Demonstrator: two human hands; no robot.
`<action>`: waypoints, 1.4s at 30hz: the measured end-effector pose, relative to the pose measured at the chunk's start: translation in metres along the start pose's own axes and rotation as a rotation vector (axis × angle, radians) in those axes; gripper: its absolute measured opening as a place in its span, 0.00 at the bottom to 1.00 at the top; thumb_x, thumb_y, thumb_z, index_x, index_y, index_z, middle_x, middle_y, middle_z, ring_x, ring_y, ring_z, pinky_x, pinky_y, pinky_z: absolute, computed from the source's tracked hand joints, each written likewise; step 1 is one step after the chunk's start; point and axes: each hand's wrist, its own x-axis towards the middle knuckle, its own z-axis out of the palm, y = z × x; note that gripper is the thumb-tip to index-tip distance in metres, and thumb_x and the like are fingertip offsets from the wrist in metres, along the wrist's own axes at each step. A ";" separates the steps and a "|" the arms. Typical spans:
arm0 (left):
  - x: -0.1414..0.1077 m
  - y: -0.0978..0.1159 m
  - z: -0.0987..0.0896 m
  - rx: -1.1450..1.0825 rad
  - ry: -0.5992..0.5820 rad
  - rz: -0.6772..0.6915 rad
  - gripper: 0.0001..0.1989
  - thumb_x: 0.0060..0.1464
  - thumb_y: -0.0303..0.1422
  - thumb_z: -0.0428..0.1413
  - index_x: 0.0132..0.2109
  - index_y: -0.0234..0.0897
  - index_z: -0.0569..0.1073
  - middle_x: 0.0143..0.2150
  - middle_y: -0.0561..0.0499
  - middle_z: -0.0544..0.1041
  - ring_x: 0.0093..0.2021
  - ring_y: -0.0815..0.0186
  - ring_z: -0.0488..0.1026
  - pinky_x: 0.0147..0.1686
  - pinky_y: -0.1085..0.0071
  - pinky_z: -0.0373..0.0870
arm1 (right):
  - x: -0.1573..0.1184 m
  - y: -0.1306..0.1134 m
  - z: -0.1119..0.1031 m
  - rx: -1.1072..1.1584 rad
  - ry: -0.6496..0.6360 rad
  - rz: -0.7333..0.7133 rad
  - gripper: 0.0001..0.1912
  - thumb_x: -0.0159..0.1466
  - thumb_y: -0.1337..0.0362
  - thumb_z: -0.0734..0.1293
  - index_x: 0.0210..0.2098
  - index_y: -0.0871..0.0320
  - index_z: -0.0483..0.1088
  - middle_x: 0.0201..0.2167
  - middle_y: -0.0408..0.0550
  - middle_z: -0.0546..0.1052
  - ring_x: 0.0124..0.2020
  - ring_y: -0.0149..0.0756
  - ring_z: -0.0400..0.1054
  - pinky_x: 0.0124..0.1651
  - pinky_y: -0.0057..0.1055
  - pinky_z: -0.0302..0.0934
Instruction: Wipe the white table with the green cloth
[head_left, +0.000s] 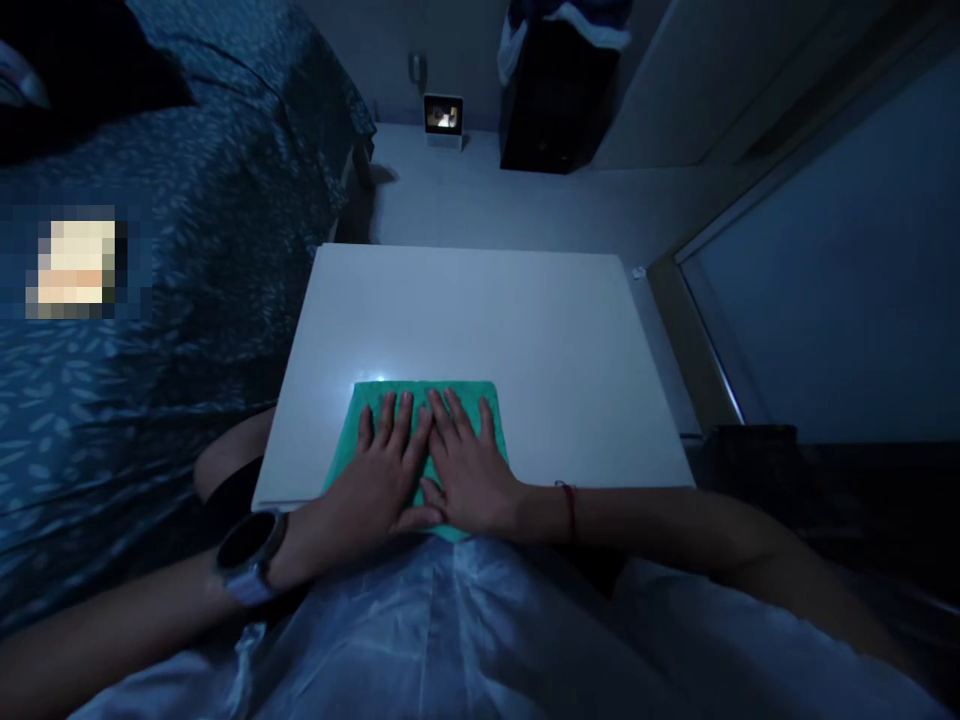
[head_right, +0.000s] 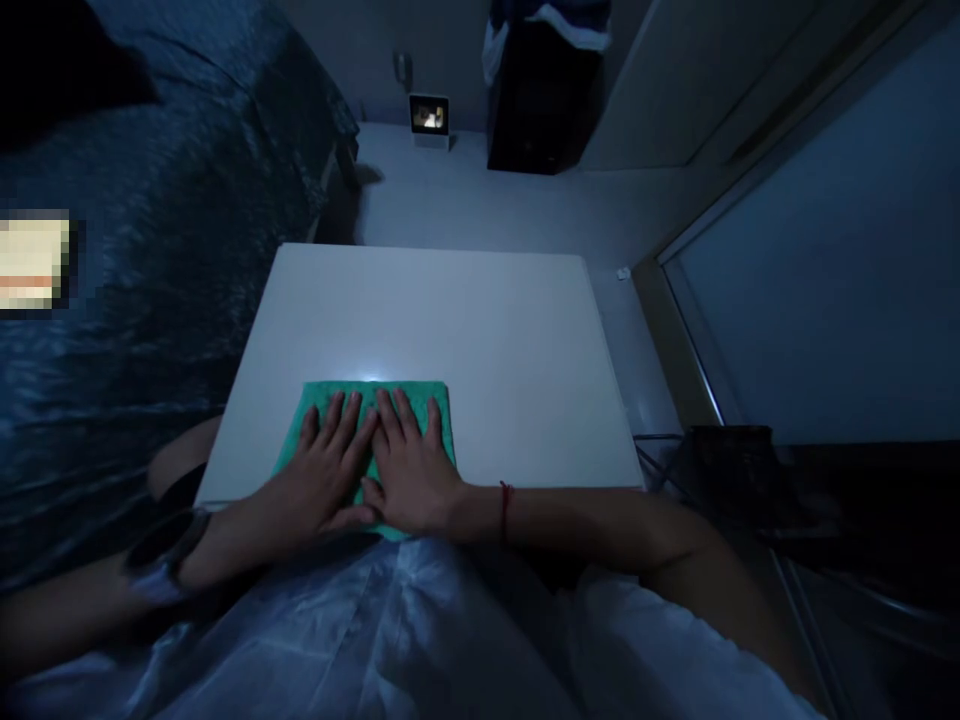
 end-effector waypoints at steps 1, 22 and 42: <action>-0.005 0.007 0.004 0.010 0.023 -0.047 0.56 0.65 0.64 0.47 0.80 0.21 0.45 0.79 0.20 0.43 0.79 0.29 0.33 0.71 0.29 0.41 | 0.000 -0.005 0.001 -0.009 -0.014 -0.005 0.45 0.75 0.47 0.58 0.79 0.71 0.47 0.79 0.64 0.33 0.80 0.63 0.27 0.74 0.72 0.31; 0.181 -0.279 -0.036 -0.132 0.064 -0.347 0.50 0.71 0.59 0.24 0.74 0.21 0.61 0.73 0.34 0.65 0.72 0.53 0.61 0.74 0.57 0.50 | 0.297 0.070 -0.060 0.114 0.171 0.104 0.36 0.78 0.52 0.53 0.79 0.65 0.52 0.79 0.57 0.49 0.80 0.55 0.38 0.77 0.64 0.29; -0.082 -0.054 -0.016 0.082 0.070 -0.436 0.54 0.64 0.67 0.41 0.78 0.24 0.55 0.79 0.20 0.41 0.78 0.25 0.39 0.70 0.29 0.47 | 0.040 -0.043 0.001 0.167 0.051 -0.591 0.48 0.69 0.49 0.68 0.76 0.77 0.54 0.78 0.71 0.44 0.80 0.63 0.35 0.78 0.62 0.32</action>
